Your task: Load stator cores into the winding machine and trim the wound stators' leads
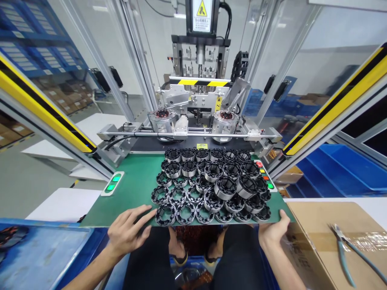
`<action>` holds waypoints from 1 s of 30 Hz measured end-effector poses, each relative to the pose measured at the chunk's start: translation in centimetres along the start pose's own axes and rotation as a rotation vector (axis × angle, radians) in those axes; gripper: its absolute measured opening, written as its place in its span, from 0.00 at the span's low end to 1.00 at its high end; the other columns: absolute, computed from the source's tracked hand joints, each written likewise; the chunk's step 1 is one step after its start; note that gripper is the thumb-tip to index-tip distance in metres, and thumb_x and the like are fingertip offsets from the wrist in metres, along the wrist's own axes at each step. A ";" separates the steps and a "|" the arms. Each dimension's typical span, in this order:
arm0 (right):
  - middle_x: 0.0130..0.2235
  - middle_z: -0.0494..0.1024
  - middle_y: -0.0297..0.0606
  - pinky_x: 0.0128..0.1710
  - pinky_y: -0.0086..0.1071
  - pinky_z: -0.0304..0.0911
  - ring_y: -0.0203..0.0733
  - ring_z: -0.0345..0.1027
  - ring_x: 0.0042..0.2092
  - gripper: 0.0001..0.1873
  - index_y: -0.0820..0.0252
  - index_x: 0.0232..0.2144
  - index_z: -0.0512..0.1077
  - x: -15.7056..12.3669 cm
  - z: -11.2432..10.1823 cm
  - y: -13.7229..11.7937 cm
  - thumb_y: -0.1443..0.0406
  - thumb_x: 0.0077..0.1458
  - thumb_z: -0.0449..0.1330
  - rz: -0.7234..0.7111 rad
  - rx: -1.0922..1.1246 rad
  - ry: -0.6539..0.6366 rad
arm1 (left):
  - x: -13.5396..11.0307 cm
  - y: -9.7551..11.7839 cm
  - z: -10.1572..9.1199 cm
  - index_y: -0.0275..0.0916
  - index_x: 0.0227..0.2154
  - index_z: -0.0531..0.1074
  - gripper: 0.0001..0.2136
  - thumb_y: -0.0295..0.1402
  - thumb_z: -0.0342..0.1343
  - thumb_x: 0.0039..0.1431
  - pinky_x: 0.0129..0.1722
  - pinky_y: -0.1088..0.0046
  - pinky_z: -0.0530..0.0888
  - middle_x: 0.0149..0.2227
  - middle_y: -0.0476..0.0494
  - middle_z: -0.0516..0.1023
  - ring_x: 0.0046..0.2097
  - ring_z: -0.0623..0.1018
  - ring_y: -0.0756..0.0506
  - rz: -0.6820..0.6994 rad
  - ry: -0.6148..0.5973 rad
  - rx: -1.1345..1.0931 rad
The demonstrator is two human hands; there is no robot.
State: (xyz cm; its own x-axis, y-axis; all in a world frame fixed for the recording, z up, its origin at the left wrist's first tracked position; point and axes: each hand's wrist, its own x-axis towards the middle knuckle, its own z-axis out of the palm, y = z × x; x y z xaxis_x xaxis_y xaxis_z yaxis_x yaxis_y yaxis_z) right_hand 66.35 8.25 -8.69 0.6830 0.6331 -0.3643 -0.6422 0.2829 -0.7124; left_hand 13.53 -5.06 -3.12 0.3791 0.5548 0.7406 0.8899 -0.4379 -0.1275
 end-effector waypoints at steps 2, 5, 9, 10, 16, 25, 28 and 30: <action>0.43 0.92 0.33 0.29 0.31 0.85 0.43 0.85 0.35 0.21 0.54 0.45 0.83 -0.6 0.3 0.1 0.59 0.47 0.71 -0.019 0.009 0.015 | 0.0 0.0 0.0 0.44 0.62 0.88 0.15 0.34 0.59 0.85 0.56 0.63 0.82 0.54 0.39 0.94 0.52 0.90 0.40 0.002 -0.001 0.001; 0.43 0.92 0.32 0.30 0.32 0.86 0.43 0.85 0.34 0.20 0.54 0.45 0.83 -1.2 0.7 0.1 0.59 0.47 0.71 -0.026 0.024 0.018 | 0.0 0.1 0.0 0.45 0.62 0.88 0.15 0.34 0.59 0.85 0.56 0.63 0.82 0.53 0.40 0.94 0.52 0.91 0.40 -0.007 0.001 -0.001; 0.41 0.91 0.30 0.26 0.30 0.84 0.43 0.84 0.33 0.17 0.52 0.43 0.82 -1.4 1.0 -0.4 0.62 0.48 0.69 0.003 0.031 0.025 | 0.1 0.2 0.1 0.45 0.61 0.88 0.14 0.35 0.57 0.88 0.55 0.63 0.82 0.53 0.40 0.94 0.51 0.90 0.41 -0.016 0.004 -0.007; 0.40 0.91 0.30 0.25 0.31 0.83 0.44 0.84 0.33 0.17 0.52 0.43 0.83 -1.4 1.1 -0.5 0.63 0.48 0.69 0.013 0.040 0.035 | 0.1 0.3 0.1 0.44 0.61 0.88 0.14 0.35 0.57 0.88 0.55 0.63 0.82 0.53 0.40 0.94 0.51 0.90 0.41 -0.015 0.004 -0.007; 0.39 0.91 0.33 0.21 0.34 0.82 0.46 0.83 0.30 0.17 0.54 0.45 0.84 -1.5 1.1 -0.6 0.62 0.50 0.70 0.065 0.085 0.044 | 0.0 0.2 0.0 0.45 0.62 0.87 0.14 0.35 0.58 0.87 0.55 0.62 0.82 0.54 0.40 0.94 0.52 0.90 0.40 -0.016 0.000 -0.005; 0.42 0.92 0.35 0.29 0.31 0.85 0.47 0.87 0.37 0.19 0.52 0.41 0.81 -0.7 0.8 -0.1 0.60 0.43 0.70 -0.014 -0.008 0.028 | -0.2 0.1 0.0 0.46 0.62 0.88 0.14 0.35 0.58 0.87 0.55 0.63 0.82 0.54 0.41 0.94 0.52 0.90 0.41 -0.017 -0.003 -0.001; 0.43 0.92 0.37 0.30 0.30 0.85 0.45 0.86 0.34 0.18 0.54 0.40 0.82 -1.1 1.1 0.0 0.60 0.43 0.71 -0.057 0.012 0.048 | -0.2 0.2 0.0 0.46 0.62 0.89 0.14 0.34 0.59 0.86 0.55 0.63 0.82 0.54 0.41 0.94 0.52 0.90 0.41 -0.017 -0.008 -0.004; 0.44 0.91 0.38 0.28 0.30 0.84 0.44 0.85 0.34 0.18 0.54 0.39 0.82 -1.3 1.1 0.0 0.59 0.43 0.71 -0.051 0.009 0.045 | -0.1 0.2 0.0 0.45 0.62 0.89 0.14 0.34 0.59 0.85 0.55 0.64 0.82 0.54 0.40 0.94 0.52 0.90 0.41 -0.016 -0.004 -0.008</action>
State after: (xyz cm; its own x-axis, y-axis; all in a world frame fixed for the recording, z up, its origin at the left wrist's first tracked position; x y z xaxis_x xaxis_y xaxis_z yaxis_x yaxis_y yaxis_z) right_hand 65.11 8.20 -7.53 0.7295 0.5847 -0.3549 -0.6096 0.3205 -0.7251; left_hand 13.68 -5.20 -3.17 0.3655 0.5648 0.7399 0.8939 -0.4346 -0.1099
